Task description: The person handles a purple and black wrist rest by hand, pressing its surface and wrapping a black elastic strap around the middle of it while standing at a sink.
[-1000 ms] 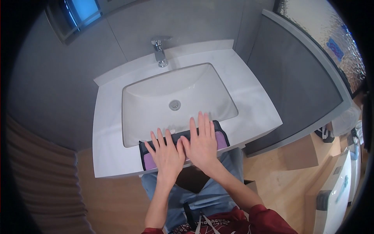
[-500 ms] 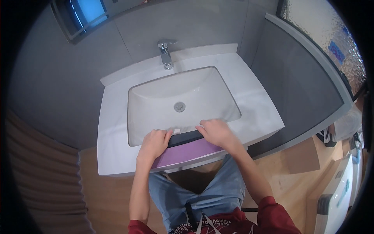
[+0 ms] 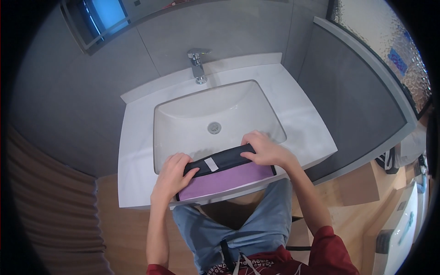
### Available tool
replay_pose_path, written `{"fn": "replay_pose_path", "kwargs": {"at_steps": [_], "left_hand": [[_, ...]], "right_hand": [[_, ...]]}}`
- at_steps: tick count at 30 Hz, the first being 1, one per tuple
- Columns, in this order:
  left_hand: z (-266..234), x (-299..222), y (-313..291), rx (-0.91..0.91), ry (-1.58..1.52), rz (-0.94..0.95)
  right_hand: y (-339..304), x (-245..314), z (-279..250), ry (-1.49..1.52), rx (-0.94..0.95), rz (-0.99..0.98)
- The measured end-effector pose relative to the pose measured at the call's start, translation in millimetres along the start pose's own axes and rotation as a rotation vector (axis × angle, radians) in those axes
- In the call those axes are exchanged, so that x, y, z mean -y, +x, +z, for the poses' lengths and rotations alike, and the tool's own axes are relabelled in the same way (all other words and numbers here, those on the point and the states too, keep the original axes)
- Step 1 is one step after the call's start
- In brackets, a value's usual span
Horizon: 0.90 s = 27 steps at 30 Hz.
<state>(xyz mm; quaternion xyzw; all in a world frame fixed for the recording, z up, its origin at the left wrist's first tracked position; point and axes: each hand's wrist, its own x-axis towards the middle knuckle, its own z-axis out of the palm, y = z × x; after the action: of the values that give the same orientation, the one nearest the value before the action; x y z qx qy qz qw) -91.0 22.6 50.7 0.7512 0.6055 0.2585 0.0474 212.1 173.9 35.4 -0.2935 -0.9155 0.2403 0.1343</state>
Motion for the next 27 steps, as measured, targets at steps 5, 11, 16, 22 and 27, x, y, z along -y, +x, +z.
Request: {"fn": "replay_pose_path", "kwargs": {"at_steps": [5,11,16,22,27], "left_hand": [[-30.9,-14.7,-15.7,0.028,0.099,0.042],[-35.8,-18.3,-55.8,0.045,0.193,0.045],[-26.8,-23.5,-77.8,-0.038,0.146,0.006],[-21.4,-21.2,-88.1,-0.141,0.18,0.084],[-10.0,-17.6,-96.6,-0.093,0.133,0.066]], "right_hand": [[-26.7,8.5,-13.4,0.045,-0.1,-0.04],[-65.6,9.1,-10.8,-0.129,-0.276,-0.258],[-79.3,4.5,1.5,-0.262,-0.37,-0.363],[-92.8,2.2,7.3,-0.309,-0.395,-0.406],[-95.0,3.5,8.4,-0.332,-0.354,-0.371]]}}
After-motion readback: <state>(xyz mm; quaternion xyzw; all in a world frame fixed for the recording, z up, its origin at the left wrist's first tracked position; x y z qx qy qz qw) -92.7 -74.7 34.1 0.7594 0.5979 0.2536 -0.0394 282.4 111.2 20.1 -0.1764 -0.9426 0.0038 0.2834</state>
